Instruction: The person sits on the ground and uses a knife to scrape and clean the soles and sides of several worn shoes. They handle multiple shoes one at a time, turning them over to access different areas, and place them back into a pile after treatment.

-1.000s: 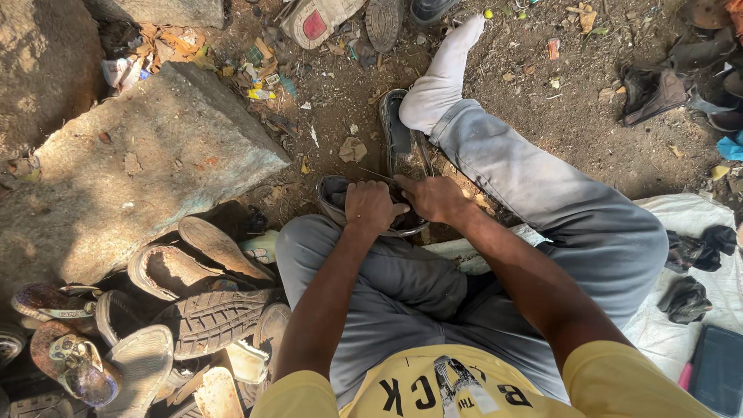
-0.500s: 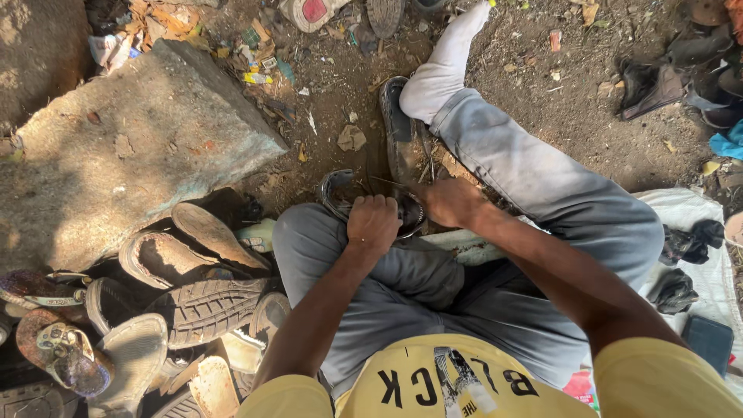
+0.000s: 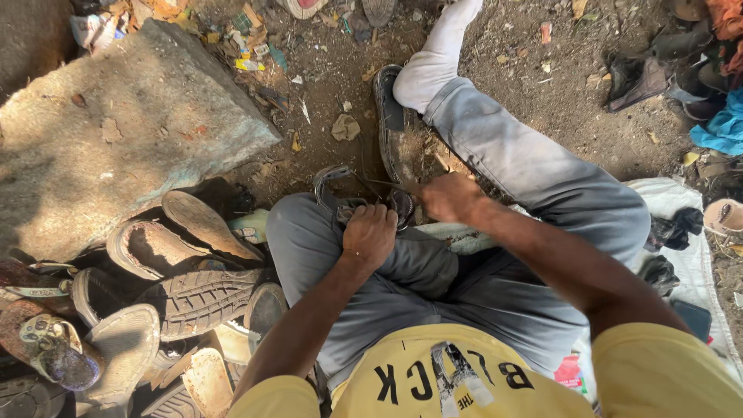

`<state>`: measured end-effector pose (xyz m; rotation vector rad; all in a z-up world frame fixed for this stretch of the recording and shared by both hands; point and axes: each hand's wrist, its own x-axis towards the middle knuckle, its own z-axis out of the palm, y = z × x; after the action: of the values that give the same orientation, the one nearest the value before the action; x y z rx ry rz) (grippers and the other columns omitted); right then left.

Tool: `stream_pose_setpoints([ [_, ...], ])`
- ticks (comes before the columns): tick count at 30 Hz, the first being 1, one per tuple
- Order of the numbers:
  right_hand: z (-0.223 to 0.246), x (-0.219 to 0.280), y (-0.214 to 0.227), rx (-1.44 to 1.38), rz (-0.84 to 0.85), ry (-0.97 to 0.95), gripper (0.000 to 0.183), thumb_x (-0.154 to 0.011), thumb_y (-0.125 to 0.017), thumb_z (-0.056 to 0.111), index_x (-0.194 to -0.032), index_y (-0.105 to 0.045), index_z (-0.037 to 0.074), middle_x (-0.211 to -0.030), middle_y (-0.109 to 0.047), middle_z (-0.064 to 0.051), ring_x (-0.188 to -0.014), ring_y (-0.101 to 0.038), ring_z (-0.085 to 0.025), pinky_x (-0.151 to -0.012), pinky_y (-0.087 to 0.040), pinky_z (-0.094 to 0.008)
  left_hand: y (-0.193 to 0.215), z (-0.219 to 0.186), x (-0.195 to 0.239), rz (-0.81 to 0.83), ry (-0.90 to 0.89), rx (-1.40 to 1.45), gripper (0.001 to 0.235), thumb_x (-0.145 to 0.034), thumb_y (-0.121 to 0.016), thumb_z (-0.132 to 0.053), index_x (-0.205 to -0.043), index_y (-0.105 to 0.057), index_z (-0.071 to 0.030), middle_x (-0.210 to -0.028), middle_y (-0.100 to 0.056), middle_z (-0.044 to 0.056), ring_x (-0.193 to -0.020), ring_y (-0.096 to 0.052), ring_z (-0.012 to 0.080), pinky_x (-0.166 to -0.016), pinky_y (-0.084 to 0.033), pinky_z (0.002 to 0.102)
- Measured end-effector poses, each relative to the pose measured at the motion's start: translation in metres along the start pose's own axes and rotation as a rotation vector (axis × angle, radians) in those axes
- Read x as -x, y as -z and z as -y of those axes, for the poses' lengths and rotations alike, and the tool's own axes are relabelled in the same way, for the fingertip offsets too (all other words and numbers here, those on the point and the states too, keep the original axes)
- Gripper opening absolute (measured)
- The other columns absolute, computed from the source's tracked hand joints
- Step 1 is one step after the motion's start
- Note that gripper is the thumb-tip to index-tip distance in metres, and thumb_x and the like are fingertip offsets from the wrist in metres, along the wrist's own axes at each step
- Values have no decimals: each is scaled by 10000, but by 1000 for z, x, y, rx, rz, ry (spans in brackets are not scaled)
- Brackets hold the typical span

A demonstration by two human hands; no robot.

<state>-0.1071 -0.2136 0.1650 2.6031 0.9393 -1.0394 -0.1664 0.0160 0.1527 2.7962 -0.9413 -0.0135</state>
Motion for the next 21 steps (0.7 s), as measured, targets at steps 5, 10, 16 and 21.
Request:
stream_pose_setpoints([
  [5, 14, 23, -19, 85, 77, 6, 600, -1049, -303, 138, -1641, -249, 60, -553, -538, -19, -368, -440, -105, -309, -411, -274, 6, 2, 14, -32, -13, 56, 58, -860, -618, -166, -873, -642, -115, -836, -609, 45, -842, -625, 228, -817, -479, 375],
  [10, 7, 66, -12, -192, 144, -217, 695, -1015, -312, 231, -1691, -198, 116, -544, -540, -49, -352, -470, -141, -367, -446, -361, 6, -7, 16, 74, -148, 15, 101, -922, -596, -191, -920, -659, -112, -840, -600, 45, -827, -609, 211, -805, -468, 371],
  [16, 35, -2, 5, -36, 182, -115, 417, -1120, -348, 233, -1437, -534, 34, -644, -617, -50, -475, -553, -134, -478, -485, -362, 8, -8, 22, -15, -175, 1, 111, -908, -597, -197, -955, -661, -119, -865, -603, 36, -843, -609, 206, -810, -464, 357],
  [21, 7, 58, -32, -15, 29, -230, 458, -1048, -442, 275, -1471, -459, 100, -771, -710, -83, -610, -686, -220, -510, -539, -395, 14, -10, 30, -31, -172, 99, 64, -903, -593, -177, -912, -641, -136, -880, -608, 40, -857, -610, 219, -817, -460, 378],
])
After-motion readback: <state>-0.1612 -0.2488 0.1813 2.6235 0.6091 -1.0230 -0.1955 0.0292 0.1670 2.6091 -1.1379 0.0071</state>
